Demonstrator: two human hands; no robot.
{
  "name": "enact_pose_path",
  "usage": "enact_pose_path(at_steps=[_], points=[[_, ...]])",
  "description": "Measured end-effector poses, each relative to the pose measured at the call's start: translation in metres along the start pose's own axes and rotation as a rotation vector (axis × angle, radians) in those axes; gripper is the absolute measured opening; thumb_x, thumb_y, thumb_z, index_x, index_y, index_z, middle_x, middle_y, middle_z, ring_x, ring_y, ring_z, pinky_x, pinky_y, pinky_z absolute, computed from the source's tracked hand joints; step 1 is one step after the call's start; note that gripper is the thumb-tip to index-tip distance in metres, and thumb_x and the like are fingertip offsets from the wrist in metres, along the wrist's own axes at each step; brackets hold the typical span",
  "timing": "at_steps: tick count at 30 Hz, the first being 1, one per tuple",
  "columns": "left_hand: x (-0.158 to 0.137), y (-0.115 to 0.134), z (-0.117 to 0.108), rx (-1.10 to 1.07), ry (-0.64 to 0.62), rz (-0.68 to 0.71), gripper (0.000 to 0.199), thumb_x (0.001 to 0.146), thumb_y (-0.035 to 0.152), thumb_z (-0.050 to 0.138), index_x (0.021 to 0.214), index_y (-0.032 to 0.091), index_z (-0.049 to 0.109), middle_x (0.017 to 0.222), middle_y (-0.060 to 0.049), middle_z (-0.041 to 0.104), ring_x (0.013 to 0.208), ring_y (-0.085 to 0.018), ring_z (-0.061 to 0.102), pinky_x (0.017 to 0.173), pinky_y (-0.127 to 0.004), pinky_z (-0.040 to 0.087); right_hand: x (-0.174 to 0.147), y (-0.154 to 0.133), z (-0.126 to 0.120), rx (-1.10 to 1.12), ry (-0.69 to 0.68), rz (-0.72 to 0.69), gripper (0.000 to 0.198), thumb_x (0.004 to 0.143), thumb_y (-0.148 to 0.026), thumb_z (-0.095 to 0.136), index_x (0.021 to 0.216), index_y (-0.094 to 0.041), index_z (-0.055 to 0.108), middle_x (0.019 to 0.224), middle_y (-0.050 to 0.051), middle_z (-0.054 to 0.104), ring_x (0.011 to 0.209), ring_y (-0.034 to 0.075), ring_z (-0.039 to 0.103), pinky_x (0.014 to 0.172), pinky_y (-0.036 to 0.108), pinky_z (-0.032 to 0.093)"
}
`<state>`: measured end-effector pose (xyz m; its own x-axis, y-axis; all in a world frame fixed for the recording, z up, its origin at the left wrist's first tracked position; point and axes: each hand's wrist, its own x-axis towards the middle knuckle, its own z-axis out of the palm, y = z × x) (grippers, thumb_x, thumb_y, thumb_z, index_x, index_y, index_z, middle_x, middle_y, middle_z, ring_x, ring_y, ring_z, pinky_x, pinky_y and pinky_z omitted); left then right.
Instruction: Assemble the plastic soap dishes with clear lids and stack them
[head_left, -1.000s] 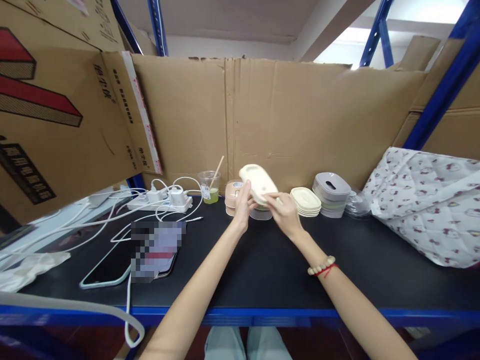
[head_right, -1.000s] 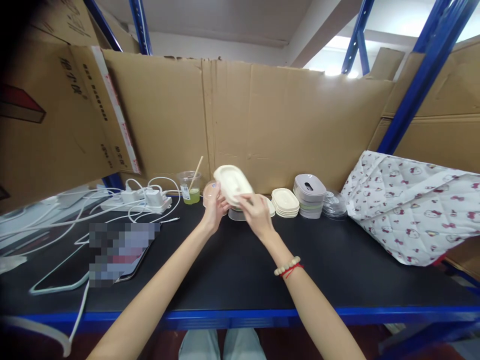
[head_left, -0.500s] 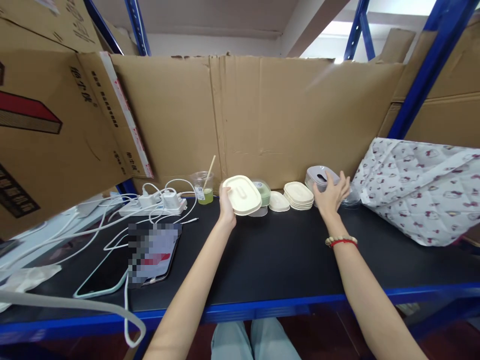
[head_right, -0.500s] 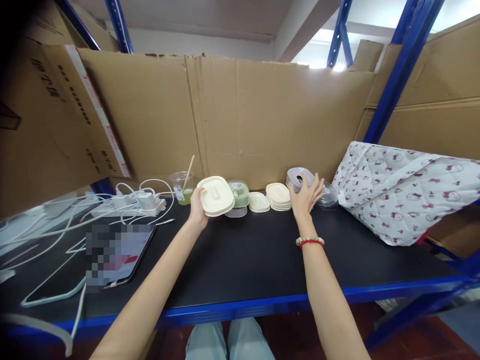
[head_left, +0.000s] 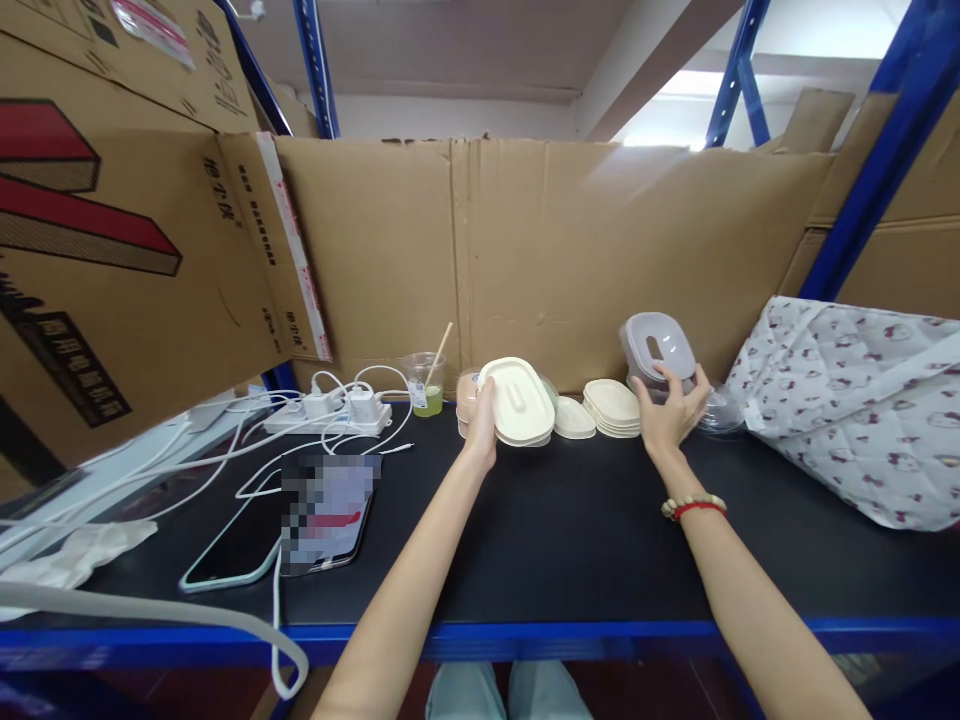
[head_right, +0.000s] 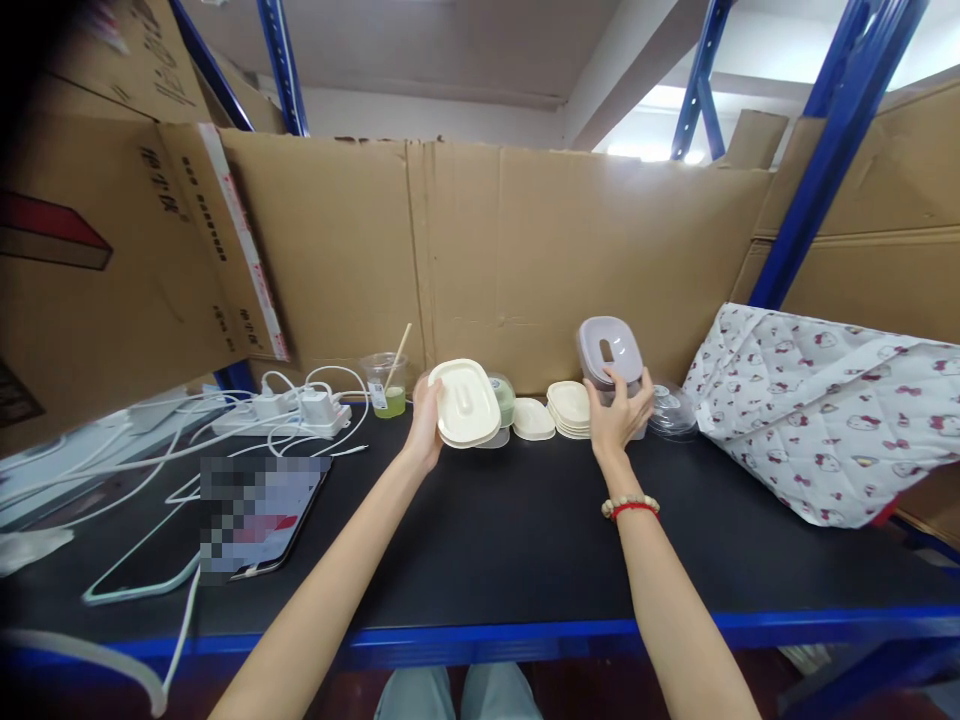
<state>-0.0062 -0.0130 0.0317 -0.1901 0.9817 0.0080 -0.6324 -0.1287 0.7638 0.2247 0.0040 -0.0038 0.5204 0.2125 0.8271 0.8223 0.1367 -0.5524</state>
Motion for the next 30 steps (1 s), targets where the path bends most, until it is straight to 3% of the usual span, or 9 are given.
enact_pose_path(at_steps=[3,8,12,21,24,28,30], points=[[0.001,-0.002,0.001,-0.039,-0.034,-0.042,0.011,0.084,0.023,0.054,0.089,0.021,0.064,0.098,-0.003,0.071,0.114,-0.018,0.058,0.096,-0.027,0.045,-0.017,-0.033,0.006,0.183,-0.048,-0.166,0.035,0.074,-0.046,0.061,0.097,-0.019,0.061,0.116,0.014,0.045,0.116,0.031,0.044,0.097,0.051,0.036],[-0.006,0.004,0.002,-0.100,-0.208,-0.210,0.030,0.088,0.037,0.048,0.100,0.016,0.066,0.099,-0.008,0.072,0.107,-0.021,0.062,0.093,-0.032,0.048,-0.052,-0.078,0.006,0.430,-0.249,-0.426,0.033,0.075,-0.051,0.060,0.095,-0.024,0.059,0.110,0.009,0.048,0.109,0.026,0.051,0.089,0.045,0.047],[-0.010,0.007,0.003,-0.163,-0.255,-0.184,0.027,0.087,0.033,0.050,0.097,0.015,0.067,0.100,-0.009,0.072,0.104,-0.021,0.064,0.093,-0.031,0.049,-0.063,-0.088,0.003,0.479,-0.302,-0.465,0.030,0.076,-0.050,0.061,0.092,-0.025,0.060,0.108,0.008,0.048,0.106,0.024,0.054,0.089,0.045,0.048],[-0.008,0.006,0.002,-0.151,-0.173,-0.063,0.017,0.071,0.018,0.058,0.087,0.020,0.061,0.083,0.000,0.071,0.083,-0.018,0.066,0.082,-0.030,0.052,-0.064,-0.085,0.003,0.533,-0.375,-0.452,0.028,0.070,-0.046,0.068,0.089,-0.025,0.064,0.111,0.007,0.045,0.108,0.024,0.052,0.094,0.047,0.046],[-0.006,0.006,-0.001,-0.083,-0.141,-0.092,0.018,0.068,0.020,0.056,0.085,0.021,0.059,0.077,0.001,0.068,0.078,-0.018,0.065,0.077,-0.031,0.051,-0.065,-0.088,0.001,0.566,-0.440,-0.351,0.030,0.072,-0.048,0.063,0.090,-0.024,0.064,0.109,0.008,0.049,0.107,0.024,0.054,0.090,0.044,0.048],[-0.001,0.002,-0.005,0.018,-0.096,-0.087,0.012,0.065,0.022,0.055,0.077,0.022,0.056,0.062,0.005,0.057,0.071,-0.017,0.061,0.070,-0.030,0.049,-0.062,-0.092,0.001,0.718,-0.555,0.011,0.050,0.074,-0.053,0.056,0.113,-0.022,0.054,0.112,0.011,0.056,0.097,0.021,0.060,0.078,0.037,0.053],[0.001,0.000,-0.005,0.069,-0.083,-0.080,0.008,0.064,0.022,0.057,0.071,0.020,0.055,0.058,0.005,0.052,0.070,-0.017,0.060,0.069,-0.029,0.048,-0.061,-0.094,0.001,0.784,-0.636,0.196,0.055,0.070,-0.056,0.056,0.112,-0.020,0.055,0.105,0.010,0.062,0.086,0.020,0.063,0.068,0.032,0.054]])
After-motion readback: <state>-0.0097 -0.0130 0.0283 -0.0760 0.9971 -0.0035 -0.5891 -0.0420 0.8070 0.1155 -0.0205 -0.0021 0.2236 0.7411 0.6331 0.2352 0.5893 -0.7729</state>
